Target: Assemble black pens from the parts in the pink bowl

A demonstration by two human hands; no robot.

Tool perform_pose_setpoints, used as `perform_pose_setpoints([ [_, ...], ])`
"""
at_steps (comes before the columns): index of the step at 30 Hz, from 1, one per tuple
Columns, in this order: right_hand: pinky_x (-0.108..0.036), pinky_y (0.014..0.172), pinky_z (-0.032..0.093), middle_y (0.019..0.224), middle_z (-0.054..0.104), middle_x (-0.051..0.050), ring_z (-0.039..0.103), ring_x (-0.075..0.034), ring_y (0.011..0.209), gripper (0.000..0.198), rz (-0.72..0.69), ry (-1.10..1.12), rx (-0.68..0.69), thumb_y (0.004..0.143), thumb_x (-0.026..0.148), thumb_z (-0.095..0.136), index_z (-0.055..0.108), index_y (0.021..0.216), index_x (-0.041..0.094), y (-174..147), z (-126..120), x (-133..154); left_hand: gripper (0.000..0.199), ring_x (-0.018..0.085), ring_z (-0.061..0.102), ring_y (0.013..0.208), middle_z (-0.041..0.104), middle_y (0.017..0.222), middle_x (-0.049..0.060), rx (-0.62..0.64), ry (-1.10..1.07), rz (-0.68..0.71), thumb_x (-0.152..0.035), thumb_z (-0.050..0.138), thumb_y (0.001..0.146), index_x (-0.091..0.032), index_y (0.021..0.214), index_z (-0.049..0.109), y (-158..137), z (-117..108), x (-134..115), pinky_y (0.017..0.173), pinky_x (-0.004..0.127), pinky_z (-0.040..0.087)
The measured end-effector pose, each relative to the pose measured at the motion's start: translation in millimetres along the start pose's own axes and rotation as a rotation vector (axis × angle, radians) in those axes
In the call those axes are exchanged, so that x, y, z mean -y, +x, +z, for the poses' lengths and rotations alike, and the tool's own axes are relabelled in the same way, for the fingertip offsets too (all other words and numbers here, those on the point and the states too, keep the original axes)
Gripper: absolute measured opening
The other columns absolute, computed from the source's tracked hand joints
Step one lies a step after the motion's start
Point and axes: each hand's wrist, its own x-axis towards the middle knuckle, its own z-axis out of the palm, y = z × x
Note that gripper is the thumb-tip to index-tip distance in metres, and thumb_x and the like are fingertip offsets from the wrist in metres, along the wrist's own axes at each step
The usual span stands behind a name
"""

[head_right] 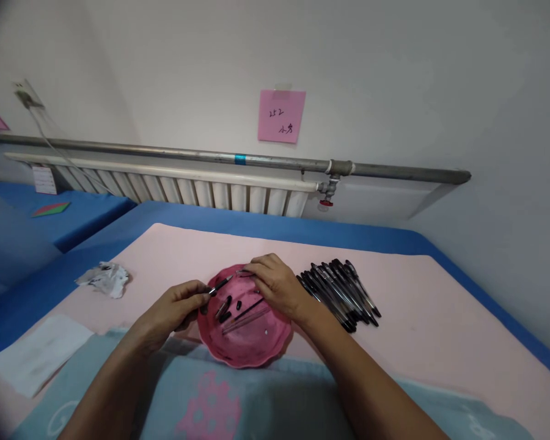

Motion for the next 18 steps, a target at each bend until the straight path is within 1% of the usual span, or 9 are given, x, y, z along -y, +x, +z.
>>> perform_pose_setpoints([
  [5, -0.039, 0.082, 0.048, 0.101, 0.063, -0.009, 0.053, -0.021, 0.095, 0.026, -0.048, 0.024, 0.076, 0.089, 0.014, 0.043, 0.061, 0.108, 0.019, 0, 1, 7, 0.017, 0.005, 0.027, 0.041, 0.041, 0.05, -0.009, 0.023, -0.005, 0.014, -0.032, 0.06, 0.063, -0.017, 0.071, 0.056, -2, 1, 0, 0.041, 0.02, 0.015],
  [8, -0.041, 0.083, 0.048, 0.104, 0.062, -0.01, 0.053, -0.022, 0.097, 0.029, -0.04, 0.043, 0.101, 0.089, 0.014, 0.041, 0.061, 0.11, 0.02, 1, 1, 12, 0.014, 0.005, 0.032, 0.045, 0.048, 0.056, -0.007, 0.018, -0.012, 0.043, -0.029, 0.061, 0.061, -0.017, 0.068, 0.057, -1, 1, 1, 0.043, 0.02, 0.02],
  [11, -0.04, 0.084, 0.048, 0.105, 0.062, -0.009, 0.052, -0.021, 0.1, 0.032, -0.047, 0.082, 0.112, 0.089, 0.011, 0.039, 0.06, 0.111, 0.021, 1, 2, 15, 0.013, 0.008, 0.04, 0.051, 0.054, 0.061, -0.003, 0.015, -0.005, 0.081, -0.026, 0.062, 0.059, -0.015, 0.066, 0.061, 0, 0, 2, 0.048, 0.021, 0.027],
  [13, -0.039, 0.084, 0.048, 0.103, 0.062, -0.009, 0.052, -0.02, 0.1, 0.033, -0.059, 0.095, 0.111, 0.088, 0.01, 0.038, 0.061, 0.11, 0.02, 1, 3, 16, 0.011, 0.009, 0.042, 0.055, 0.056, 0.062, -0.002, 0.025, 0.004, 0.102, -0.024, 0.062, 0.059, -0.015, 0.066, 0.062, 1, 0, 2, 0.051, 0.021, 0.031],
  [18, -0.037, 0.085, 0.047, 0.102, 0.063, -0.009, 0.053, -0.019, 0.099, 0.029, -0.061, 0.139, 0.098, 0.087, 0.009, 0.04, 0.062, 0.105, 0.018, 1, 7, 23, 0.012, 0.01, 0.043, 0.055, 0.057, 0.062, -0.002, 0.055, 0.016, 0.112, -0.025, 0.062, 0.061, -0.015, 0.067, 0.063, 2, -1, 4, 0.052, 0.022, 0.032],
])
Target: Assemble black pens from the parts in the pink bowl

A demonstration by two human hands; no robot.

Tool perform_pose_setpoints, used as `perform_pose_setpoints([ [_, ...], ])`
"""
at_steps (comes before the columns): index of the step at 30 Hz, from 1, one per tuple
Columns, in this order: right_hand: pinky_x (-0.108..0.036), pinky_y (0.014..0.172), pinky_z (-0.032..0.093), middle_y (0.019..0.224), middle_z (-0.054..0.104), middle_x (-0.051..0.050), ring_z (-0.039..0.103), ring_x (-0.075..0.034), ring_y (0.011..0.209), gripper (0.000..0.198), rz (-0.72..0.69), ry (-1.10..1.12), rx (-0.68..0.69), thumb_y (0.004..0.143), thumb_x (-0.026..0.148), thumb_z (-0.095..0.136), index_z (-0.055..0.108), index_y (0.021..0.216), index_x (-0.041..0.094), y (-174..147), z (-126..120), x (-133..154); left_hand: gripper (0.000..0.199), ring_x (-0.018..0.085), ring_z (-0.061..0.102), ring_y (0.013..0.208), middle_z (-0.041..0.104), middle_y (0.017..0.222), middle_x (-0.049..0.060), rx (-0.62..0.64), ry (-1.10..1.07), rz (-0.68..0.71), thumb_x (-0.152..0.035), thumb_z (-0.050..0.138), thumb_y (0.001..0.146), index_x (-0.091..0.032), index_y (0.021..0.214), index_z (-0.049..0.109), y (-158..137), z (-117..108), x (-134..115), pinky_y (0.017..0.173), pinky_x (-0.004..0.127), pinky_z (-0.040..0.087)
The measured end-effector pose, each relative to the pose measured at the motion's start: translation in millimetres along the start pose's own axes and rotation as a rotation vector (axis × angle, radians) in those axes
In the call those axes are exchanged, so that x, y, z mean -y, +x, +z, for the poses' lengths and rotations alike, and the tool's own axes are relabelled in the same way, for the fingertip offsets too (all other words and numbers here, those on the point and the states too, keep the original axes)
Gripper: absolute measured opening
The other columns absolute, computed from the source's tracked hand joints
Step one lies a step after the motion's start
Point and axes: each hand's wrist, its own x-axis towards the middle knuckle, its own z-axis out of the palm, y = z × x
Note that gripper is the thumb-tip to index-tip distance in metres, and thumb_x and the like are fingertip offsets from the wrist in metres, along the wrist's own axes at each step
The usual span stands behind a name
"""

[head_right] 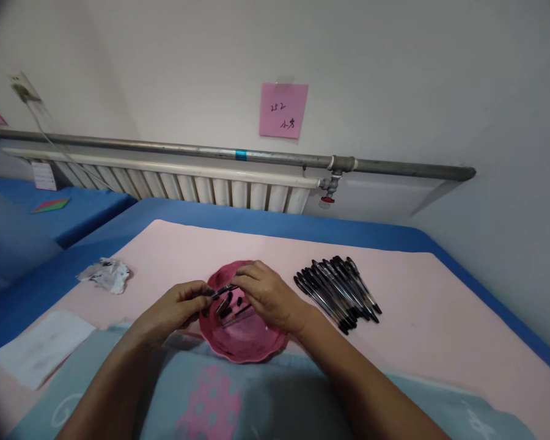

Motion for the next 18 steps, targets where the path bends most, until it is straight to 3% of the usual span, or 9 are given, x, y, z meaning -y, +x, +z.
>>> perform_pose_setpoints([
  [5, -0.038, 0.089, 0.045, 0.106, 0.063, -0.007, 0.054, -0.018, 0.102, 0.028, 0.013, 0.054, -0.039, 0.086, 0.011, 0.042, 0.06, 0.105, 0.021, 0, 8, 9, 0.013, 0.009, 0.045, 0.056, 0.057, 0.063, -0.002, 0.009, -0.01, 0.02, -0.026, 0.062, 0.062, -0.014, 0.068, 0.062, 2, 1, 2, 0.053, 0.021, 0.033],
  [7, -0.039, 0.09, 0.044, 0.108, 0.062, -0.008, 0.054, -0.019, 0.104, 0.024, 0.169, 0.102, -0.163, 0.085, 0.016, 0.048, 0.06, 0.105, 0.02, 2, 9, 10, 0.016, 0.007, 0.039, 0.048, 0.053, 0.058, -0.004, -0.015, -0.018, -0.002, -0.029, 0.062, 0.064, -0.015, 0.07, 0.06, 0, 3, -1, 0.047, 0.02, 0.028],
  [9, -0.038, 0.085, 0.047, 0.102, 0.063, -0.008, 0.057, -0.02, 0.096, 0.02, 0.442, 0.225, -0.314, 0.081, 0.023, 0.054, 0.06, 0.1, 0.02, 3, 9, 11, 0.019, 0.005, 0.032, 0.041, 0.047, 0.052, -0.007, -0.057, -0.046, -0.024, -0.033, 0.062, 0.064, -0.016, 0.071, 0.058, -1, 6, -5, 0.042, 0.019, 0.022],
  [12, -0.028, 0.059, 0.049, 0.077, 0.063, -0.002, 0.059, -0.015, 0.066, 0.015, 0.818, 0.616, -0.302, 0.08, 0.029, 0.054, 0.062, 0.087, 0.018, 6, 11, 17, 0.023, 0.005, 0.033, 0.04, 0.047, 0.051, -0.008, -0.102, -0.135, 0.007, -0.037, 0.065, 0.064, -0.017, 0.072, 0.056, -4, 13, -9, 0.041, 0.019, 0.023],
  [14, -0.023, 0.047, 0.043, 0.069, 0.062, 0.0, 0.054, -0.011, 0.052, 0.016, 0.922, 0.88, -0.223, 0.079, 0.03, 0.055, 0.064, 0.088, 0.019, 8, 16, 24, 0.025, 0.006, 0.041, 0.045, 0.052, 0.055, -0.006, -0.111, -0.178, 0.047, -0.038, 0.068, 0.063, -0.017, 0.073, 0.058, -5, 19, -9, 0.044, 0.019, 0.029],
  [18, -0.022, 0.051, 0.043, 0.067, 0.06, 0.003, 0.052, -0.009, 0.052, 0.01, 0.904, 1.103, -0.37, 0.076, 0.025, 0.059, 0.065, 0.082, 0.02, 12, 25, 37, 0.029, 0.009, 0.049, 0.05, 0.059, 0.06, -0.003, -0.069, -0.213, 0.071, -0.042, 0.069, 0.066, -0.018, 0.081, 0.062, -2, 30, -2, 0.049, 0.02, 0.037],
])
